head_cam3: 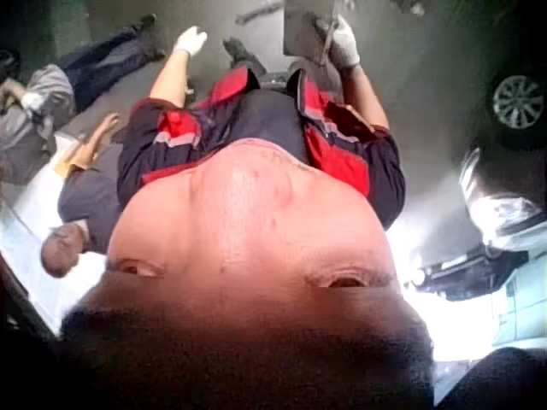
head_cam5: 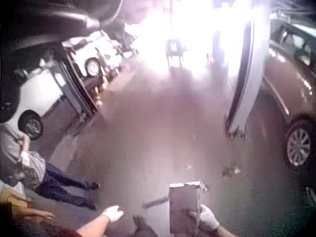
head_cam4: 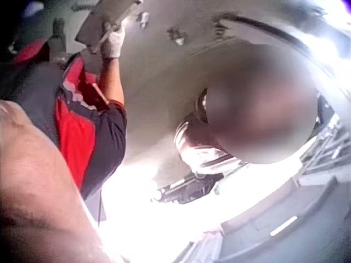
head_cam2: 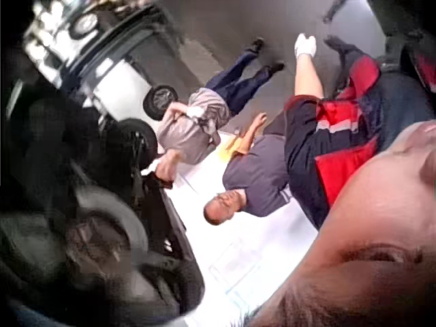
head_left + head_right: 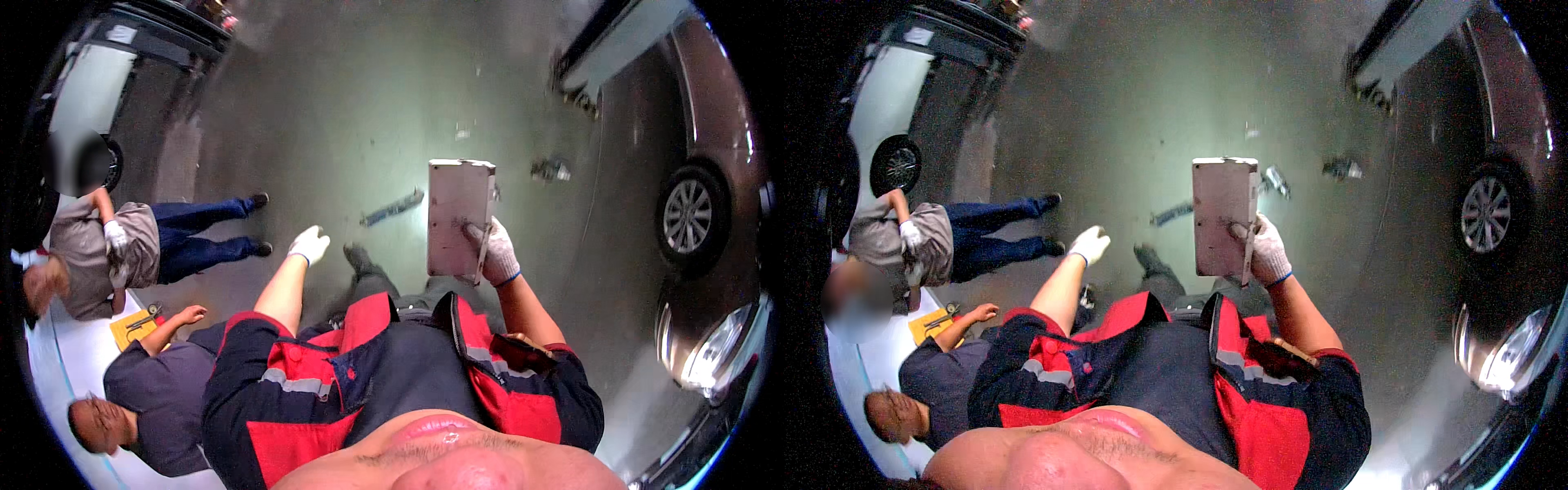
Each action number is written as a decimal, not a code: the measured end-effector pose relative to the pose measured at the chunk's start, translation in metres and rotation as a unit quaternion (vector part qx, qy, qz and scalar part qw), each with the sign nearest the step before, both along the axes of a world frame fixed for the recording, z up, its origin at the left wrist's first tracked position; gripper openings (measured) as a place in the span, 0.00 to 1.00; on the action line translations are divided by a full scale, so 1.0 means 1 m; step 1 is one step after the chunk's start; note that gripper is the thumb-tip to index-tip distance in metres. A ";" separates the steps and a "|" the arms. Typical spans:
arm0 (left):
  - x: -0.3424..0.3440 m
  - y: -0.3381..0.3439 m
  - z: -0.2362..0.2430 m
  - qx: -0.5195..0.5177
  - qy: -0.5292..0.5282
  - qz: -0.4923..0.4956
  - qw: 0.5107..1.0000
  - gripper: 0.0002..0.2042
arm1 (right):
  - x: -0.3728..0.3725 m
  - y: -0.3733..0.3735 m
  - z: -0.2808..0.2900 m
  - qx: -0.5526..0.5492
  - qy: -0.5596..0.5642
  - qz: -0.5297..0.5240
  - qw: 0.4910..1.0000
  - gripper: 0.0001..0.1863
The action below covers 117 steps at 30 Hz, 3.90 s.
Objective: The person works on the underside of a vehicle on a lift, handling a suspension control arm and then working on the brake rotor assembly with assistance from another person.
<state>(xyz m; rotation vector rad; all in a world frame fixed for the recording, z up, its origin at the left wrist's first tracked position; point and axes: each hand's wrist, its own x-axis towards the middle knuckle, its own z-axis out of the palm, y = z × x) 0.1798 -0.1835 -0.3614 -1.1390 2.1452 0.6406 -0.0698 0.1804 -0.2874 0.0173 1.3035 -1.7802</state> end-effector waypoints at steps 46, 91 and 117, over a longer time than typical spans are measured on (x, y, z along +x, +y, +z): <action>0.238 0.082 0.285 0.367 0.896 0.179 0.174 0.24 | 0.082 -0.246 0.569 -0.272 0.836 -0.134 0.456 0.34; 0.152 0.096 0.455 0.495 0.850 -0.080 0.160 0.28 | 0.179 -0.220 0.666 -0.270 0.931 -0.159 0.189 0.11; 0.140 0.100 0.448 0.428 0.888 0.038 0.165 0.28 | 0.149 -0.261 0.679 -0.146 0.968 -0.074 0.190 0.05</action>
